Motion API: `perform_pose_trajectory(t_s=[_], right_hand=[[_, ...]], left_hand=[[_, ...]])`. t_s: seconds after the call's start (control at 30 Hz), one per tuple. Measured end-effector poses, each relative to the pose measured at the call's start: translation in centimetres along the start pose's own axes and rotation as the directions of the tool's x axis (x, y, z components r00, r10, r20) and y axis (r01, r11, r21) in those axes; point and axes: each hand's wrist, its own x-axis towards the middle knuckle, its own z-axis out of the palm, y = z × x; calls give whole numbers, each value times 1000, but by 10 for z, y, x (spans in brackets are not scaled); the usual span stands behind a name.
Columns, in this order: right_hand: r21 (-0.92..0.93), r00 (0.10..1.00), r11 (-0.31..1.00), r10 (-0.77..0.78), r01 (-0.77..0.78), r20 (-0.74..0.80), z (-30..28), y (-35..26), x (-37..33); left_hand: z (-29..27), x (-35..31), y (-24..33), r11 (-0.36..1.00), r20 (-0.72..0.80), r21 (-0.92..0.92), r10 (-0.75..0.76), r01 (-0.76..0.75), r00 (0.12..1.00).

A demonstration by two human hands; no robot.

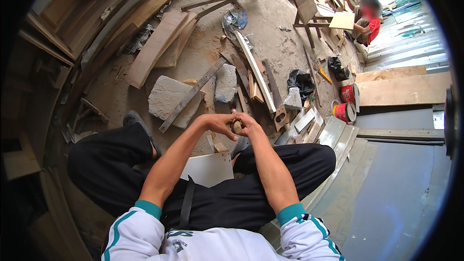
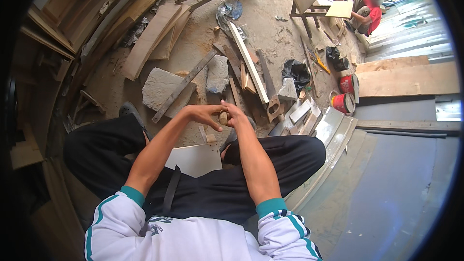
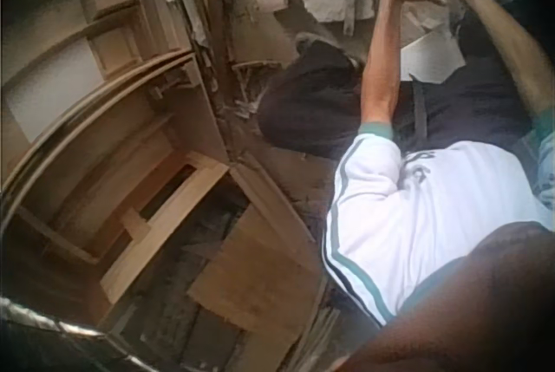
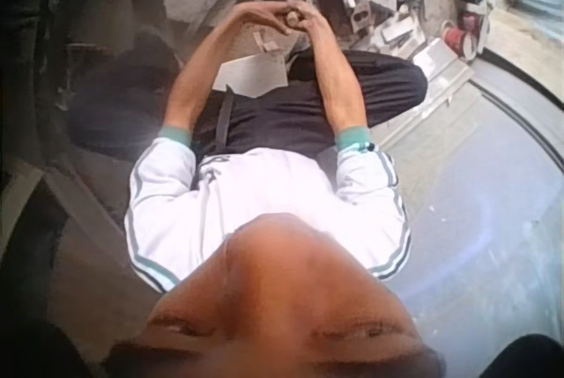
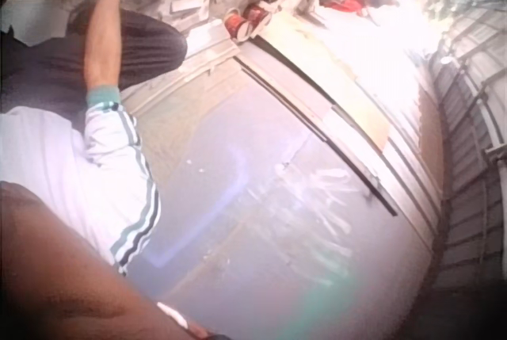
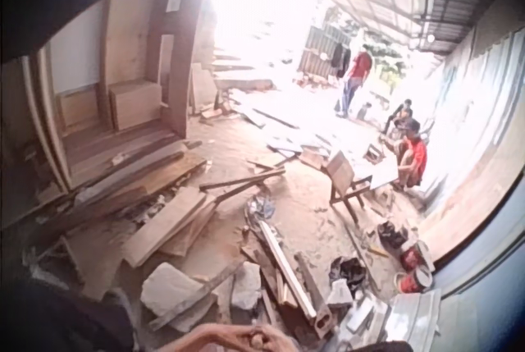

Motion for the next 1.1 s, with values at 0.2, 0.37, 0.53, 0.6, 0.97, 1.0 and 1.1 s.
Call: perform_pose_trajectory(t_s=[0.2,0.37,0.53,0.6,0.97,1.0,1.1], right_hand=[[-220,967,969,60,-116,-247,-10,16,-3],[-326,956,943,-32,-68,-292,11,2,-21],[-697,938,717,-247,9,-242,46,-26,-100],[-759,927,651,-301,29,-223,65,-28,-125],[-511,907,843,-333,166,-256,9,20,-60],[-505,902,848,-332,157,-277,5,20,-54],[-514,874,845,-352,145,-333,11,21,-40]], left_hand=[[-37,-31,-23,916,-356,-399,-199,43,913],[-73,-47,-129,849,-964,-100,-211,518,160],[-36,-63,-159,697,-947,28,-211,716,242],[-25,-67,-164,650,-946,89,-181,755,268],[-38,-104,-138,727,-928,6,-251,686,274],[-40,-112,-138,726,-946,52,-185,686,267],[-44,-142,-157,701,-976,152,-3,697,216]])
